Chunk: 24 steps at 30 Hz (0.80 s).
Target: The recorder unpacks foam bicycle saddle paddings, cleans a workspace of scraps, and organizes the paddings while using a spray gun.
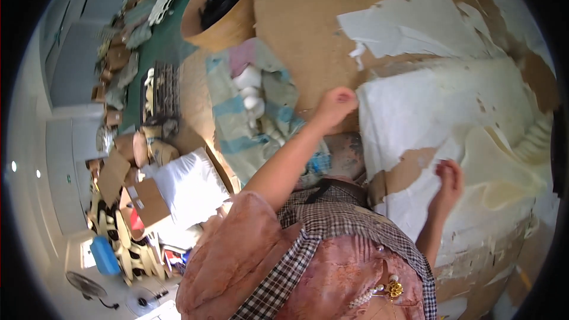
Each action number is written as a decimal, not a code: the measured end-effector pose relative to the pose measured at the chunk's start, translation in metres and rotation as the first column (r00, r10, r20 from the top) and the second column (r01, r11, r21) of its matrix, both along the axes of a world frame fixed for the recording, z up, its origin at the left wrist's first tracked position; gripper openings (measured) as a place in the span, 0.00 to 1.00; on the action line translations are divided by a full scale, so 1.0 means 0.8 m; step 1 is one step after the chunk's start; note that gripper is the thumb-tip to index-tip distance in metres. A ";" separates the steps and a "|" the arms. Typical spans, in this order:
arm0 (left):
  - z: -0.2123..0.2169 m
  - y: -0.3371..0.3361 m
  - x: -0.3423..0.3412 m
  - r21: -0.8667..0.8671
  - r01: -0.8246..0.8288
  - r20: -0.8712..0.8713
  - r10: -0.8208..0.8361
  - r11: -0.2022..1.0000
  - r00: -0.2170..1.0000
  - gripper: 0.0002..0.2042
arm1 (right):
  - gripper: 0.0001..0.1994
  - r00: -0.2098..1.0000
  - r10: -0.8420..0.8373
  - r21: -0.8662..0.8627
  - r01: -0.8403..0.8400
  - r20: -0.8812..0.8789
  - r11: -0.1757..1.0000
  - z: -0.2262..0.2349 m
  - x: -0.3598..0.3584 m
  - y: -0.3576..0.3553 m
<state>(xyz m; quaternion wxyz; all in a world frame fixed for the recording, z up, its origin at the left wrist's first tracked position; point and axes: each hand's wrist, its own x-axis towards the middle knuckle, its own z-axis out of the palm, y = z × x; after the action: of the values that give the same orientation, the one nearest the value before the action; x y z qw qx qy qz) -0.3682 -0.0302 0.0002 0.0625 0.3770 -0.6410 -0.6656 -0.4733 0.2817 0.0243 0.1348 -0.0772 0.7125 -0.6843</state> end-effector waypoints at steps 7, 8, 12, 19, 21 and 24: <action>-0.054 -0.159 0.319 -0.381 -0.142 0.441 0.314 0.914 0.841 0.21 | 0.06 0.515 0.804 -0.267 -0.763 0.298 0.588 -0.073 0.179 -0.276; -0.065 -0.181 0.363 -0.521 -0.177 0.441 0.441 0.835 0.782 0.25 | 0.08 0.487 0.833 -0.291 -0.783 0.261 0.549 -0.101 0.213 -0.323; -0.020 -0.234 0.432 -0.374 -0.652 0.338 0.752 0.659 0.566 0.30 | 0.27 0.540 0.829 -0.052 -0.832 0.145 0.552 -0.142 0.279 -0.452; -0.037 -0.270 0.483 -0.573 0.051 0.409 0.231 0.818 0.883 0.30 | 0.41 0.846 0.514 0.016 -0.517 -0.144 0.856 -0.190 0.343 -0.587; -0.047 -0.266 0.447 -0.635 0.204 0.360 0.053 0.745 0.931 0.33 | 0.40 0.887 0.458 0.133 -0.447 -0.067 0.885 -0.199 0.324 -0.602; -0.064 -0.302 0.406 -0.748 0.528 0.516 -0.149 0.402 0.844 0.37 | 0.35 0.913 0.386 0.002 -0.390 0.134 0.921 -0.206 0.321 -0.630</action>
<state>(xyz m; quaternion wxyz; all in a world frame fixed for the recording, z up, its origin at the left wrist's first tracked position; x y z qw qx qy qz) -0.0434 -0.2721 -0.0508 -0.0167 0.2676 -0.9498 -0.1613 -0.2161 -0.2224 -0.1407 0.3155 -0.1697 0.6822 -0.6374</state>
